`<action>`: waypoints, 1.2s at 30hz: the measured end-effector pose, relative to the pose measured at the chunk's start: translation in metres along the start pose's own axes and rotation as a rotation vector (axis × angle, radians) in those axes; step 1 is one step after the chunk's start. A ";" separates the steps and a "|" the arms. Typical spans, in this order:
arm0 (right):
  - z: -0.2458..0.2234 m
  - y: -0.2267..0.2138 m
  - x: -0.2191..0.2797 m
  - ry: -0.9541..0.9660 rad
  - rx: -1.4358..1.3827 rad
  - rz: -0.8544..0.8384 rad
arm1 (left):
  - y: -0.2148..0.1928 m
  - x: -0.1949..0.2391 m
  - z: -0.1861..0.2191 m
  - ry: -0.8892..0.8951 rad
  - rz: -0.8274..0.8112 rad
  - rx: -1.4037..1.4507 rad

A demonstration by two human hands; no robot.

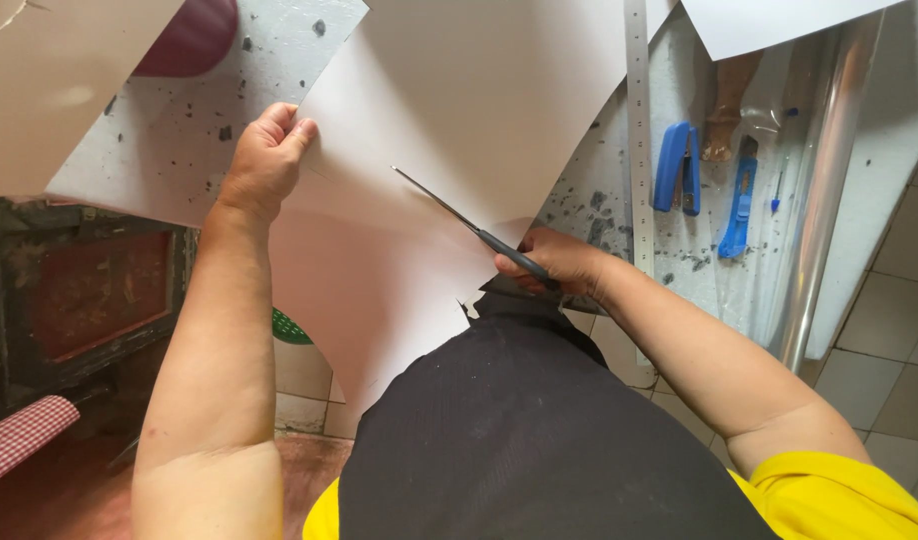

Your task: The person measures and cuts a large sheet of white paper using a metal ruler, a utility knife, and scissors. They score the paper along the ruler's edge and then fold and tear the sheet to separate the pieces.

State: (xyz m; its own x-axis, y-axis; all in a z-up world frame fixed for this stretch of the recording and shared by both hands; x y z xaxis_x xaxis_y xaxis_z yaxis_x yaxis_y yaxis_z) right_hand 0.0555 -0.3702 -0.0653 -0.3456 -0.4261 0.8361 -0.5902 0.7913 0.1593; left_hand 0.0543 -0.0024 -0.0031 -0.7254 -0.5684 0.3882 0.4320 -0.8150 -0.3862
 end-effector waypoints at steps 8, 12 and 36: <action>-0.007 0.011 0.014 0.022 0.053 -0.142 | -0.006 -0.006 0.002 -0.008 0.008 0.005; -0.019 0.025 0.045 0.152 0.058 -0.446 | -0.014 0.000 0.031 0.030 0.004 -0.039; -0.060 0.066 0.009 -0.020 0.318 -0.181 | -0.015 0.002 0.026 0.085 0.015 -0.095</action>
State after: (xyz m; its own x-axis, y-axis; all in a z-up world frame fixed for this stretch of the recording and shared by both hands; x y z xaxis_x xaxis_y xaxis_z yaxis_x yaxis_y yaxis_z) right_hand 0.0575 -0.2956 -0.0161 -0.2274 -0.5575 0.7984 -0.8395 0.5278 0.1294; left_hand 0.0596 0.0058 0.0252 -0.7636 -0.5656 0.3114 0.3930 -0.7899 -0.4708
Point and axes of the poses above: each hand's wrist, its own x-axis away from the middle knuckle, its own y-axis out of the palm, z = x × y, the point moved 9 cm from there along -x, towards the middle knuckle, and after that the axes turned 13 degrees about z, right-handed, at the moved point
